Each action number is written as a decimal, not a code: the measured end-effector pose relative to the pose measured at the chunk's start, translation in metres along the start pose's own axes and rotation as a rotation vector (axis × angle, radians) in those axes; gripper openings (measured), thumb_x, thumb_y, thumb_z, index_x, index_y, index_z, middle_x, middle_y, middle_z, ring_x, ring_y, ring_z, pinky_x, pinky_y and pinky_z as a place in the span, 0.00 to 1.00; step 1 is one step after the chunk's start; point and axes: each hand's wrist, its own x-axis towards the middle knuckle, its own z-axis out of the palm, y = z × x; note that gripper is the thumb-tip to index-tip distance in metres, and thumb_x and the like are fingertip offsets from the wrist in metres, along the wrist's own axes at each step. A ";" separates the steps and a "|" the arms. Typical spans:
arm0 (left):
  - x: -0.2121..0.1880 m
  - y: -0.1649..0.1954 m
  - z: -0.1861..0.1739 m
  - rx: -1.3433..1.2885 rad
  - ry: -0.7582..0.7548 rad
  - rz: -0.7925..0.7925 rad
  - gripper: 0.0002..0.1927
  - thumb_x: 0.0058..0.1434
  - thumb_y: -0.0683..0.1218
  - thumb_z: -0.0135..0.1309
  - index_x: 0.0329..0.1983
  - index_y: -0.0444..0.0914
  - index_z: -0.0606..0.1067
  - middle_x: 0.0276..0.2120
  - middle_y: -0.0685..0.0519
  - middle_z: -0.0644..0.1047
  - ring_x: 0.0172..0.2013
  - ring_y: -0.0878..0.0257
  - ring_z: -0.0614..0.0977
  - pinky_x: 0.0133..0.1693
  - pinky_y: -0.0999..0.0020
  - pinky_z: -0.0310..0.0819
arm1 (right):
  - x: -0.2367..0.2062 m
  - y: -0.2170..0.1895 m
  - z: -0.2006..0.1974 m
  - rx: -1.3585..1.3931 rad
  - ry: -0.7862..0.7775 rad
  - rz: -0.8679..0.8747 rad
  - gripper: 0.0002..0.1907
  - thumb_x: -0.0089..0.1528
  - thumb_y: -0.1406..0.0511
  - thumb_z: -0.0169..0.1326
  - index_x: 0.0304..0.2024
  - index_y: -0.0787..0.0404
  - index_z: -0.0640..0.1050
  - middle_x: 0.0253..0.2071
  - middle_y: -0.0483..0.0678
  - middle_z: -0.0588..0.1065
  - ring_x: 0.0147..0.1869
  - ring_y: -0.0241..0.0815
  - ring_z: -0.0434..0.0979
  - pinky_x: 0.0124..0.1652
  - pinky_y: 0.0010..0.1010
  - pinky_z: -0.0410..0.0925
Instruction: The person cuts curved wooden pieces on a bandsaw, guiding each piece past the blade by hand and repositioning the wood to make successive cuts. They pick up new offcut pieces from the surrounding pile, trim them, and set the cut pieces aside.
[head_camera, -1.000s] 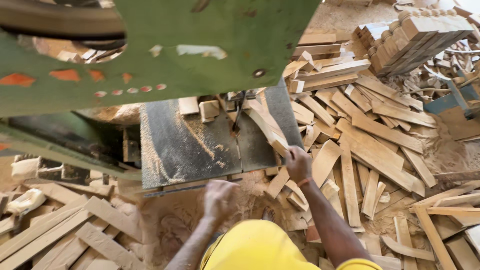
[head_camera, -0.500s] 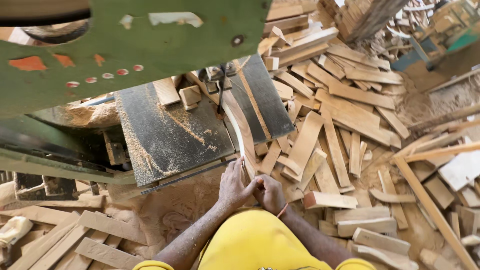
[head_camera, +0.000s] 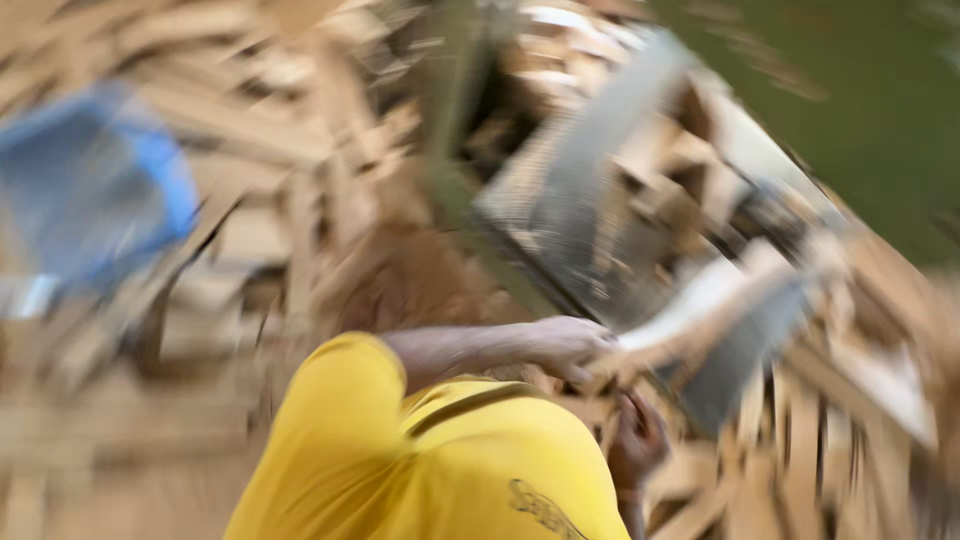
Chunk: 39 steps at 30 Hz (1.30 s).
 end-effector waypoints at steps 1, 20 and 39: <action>0.007 -0.011 -0.008 0.092 -0.048 -0.028 0.26 0.52 0.52 0.63 0.53 0.38 0.77 0.45 0.40 0.79 0.48 0.43 0.80 0.50 0.52 0.75 | 0.009 0.013 0.003 0.000 0.028 -0.001 0.11 0.68 0.68 0.61 0.49 0.70 0.82 0.47 0.55 0.81 0.45 0.38 0.81 0.46 0.28 0.74; -0.013 0.050 -0.007 -0.063 0.607 -0.303 0.12 0.56 0.51 0.69 0.40 0.43 0.85 0.36 0.54 0.82 0.40 0.58 0.82 0.42 0.62 0.78 | 0.121 -0.014 -0.053 -0.376 -0.046 -0.552 0.33 0.63 0.53 0.64 0.65 0.63 0.74 0.67 0.57 0.71 0.75 0.59 0.64 0.72 0.51 0.58; 0.072 -0.016 -0.027 -0.098 0.653 -0.404 0.09 0.62 0.46 0.66 0.41 0.37 0.84 0.40 0.51 0.81 0.36 0.65 0.82 0.37 0.70 0.81 | 0.166 -0.008 -0.043 -0.529 -0.153 -0.298 0.27 0.57 0.49 0.66 0.52 0.54 0.76 0.48 0.45 0.75 0.61 0.47 0.71 0.73 0.57 0.46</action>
